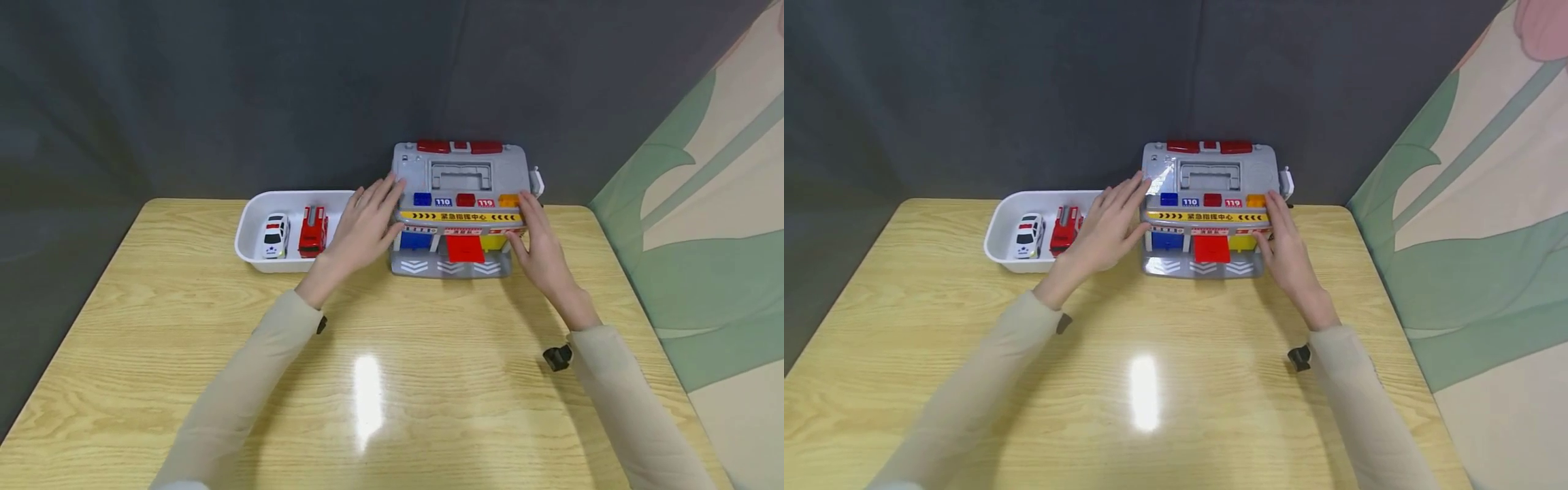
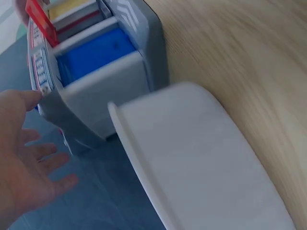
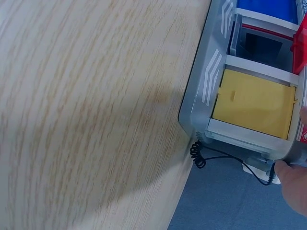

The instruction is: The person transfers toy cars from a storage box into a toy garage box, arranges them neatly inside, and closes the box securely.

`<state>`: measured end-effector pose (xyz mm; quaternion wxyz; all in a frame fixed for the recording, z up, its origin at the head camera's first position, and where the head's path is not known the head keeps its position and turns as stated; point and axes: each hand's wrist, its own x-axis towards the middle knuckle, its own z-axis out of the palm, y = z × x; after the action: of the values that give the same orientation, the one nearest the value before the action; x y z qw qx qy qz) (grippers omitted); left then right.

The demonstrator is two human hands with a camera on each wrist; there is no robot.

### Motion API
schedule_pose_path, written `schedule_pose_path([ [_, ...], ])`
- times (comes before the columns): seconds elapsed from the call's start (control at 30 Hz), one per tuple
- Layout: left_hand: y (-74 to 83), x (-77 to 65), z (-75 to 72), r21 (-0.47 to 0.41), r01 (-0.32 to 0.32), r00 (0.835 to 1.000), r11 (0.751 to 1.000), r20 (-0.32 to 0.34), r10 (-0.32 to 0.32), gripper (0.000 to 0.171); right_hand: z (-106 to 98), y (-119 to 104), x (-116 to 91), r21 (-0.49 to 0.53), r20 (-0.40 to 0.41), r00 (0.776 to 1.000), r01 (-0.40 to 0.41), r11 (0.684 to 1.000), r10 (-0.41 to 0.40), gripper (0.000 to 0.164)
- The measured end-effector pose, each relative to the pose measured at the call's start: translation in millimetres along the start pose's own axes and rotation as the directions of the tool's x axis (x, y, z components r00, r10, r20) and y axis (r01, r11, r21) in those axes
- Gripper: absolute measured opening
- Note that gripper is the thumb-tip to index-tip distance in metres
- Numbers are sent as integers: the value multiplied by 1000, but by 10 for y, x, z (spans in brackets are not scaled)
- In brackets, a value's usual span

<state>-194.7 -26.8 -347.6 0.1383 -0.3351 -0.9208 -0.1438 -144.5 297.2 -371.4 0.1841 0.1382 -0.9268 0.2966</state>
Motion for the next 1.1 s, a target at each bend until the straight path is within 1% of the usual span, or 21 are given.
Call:
schedule_pose_path([
  [0.2,-226,-146,-44,-51,57,998,997,41,-55,64,-15,2,-17,-6,4,1000,-8,1000,8,67],
  [0.3,-359,-222,-58,-61,102,995,993,20,-101,60,-22,9,-25,-13,10,1000,-18,1000,19,68],
  [0.4,-496,-285,-78,-74,163,986,984,-10,-164,57,-21,13,-22,-11,9,1000,-17,1000,17,67],
  [0.47,-576,-321,-96,-86,211,977,974,-19,-213,55,-18,15,-17,-7,7,1000,-14,1000,14,68],
  [0.57,-676,-372,-122,-93,284,958,954,-6,-286,55,-6,19,-4,0,3,1000,-6,1000,6,68],
  [0.73,-801,-444,-156,-112,358,932,927,-26,-363,52,-2,26,21,6,0,1000,3,1000,-3,67],
  [0.8,-837,-467,-168,-123,389,918,913,-26,-395,51,-6,29,26,9,2,1000,2,1000,-2,67],
  [0.87,-862,-490,-181,-138,424,904,895,2,-428,51,-9,31,29,13,3,1000,3,1000,-3,67],
  [0.97,-893,-527,-190,-154,477,879,865,72,-472,52,-11,32,29,15,5,1000,5,1000,-5,67],
  [1.03,-915,-550,-181,-178,498,867,849,121,-483,52,-9,29,23,16,6,1000,5,1000,-5,68],
  [1.1,-939,-573,-165,-201,526,850,827,166,-500,52,-3,25,16,15,9,1000,6,1000,-6,68],
])
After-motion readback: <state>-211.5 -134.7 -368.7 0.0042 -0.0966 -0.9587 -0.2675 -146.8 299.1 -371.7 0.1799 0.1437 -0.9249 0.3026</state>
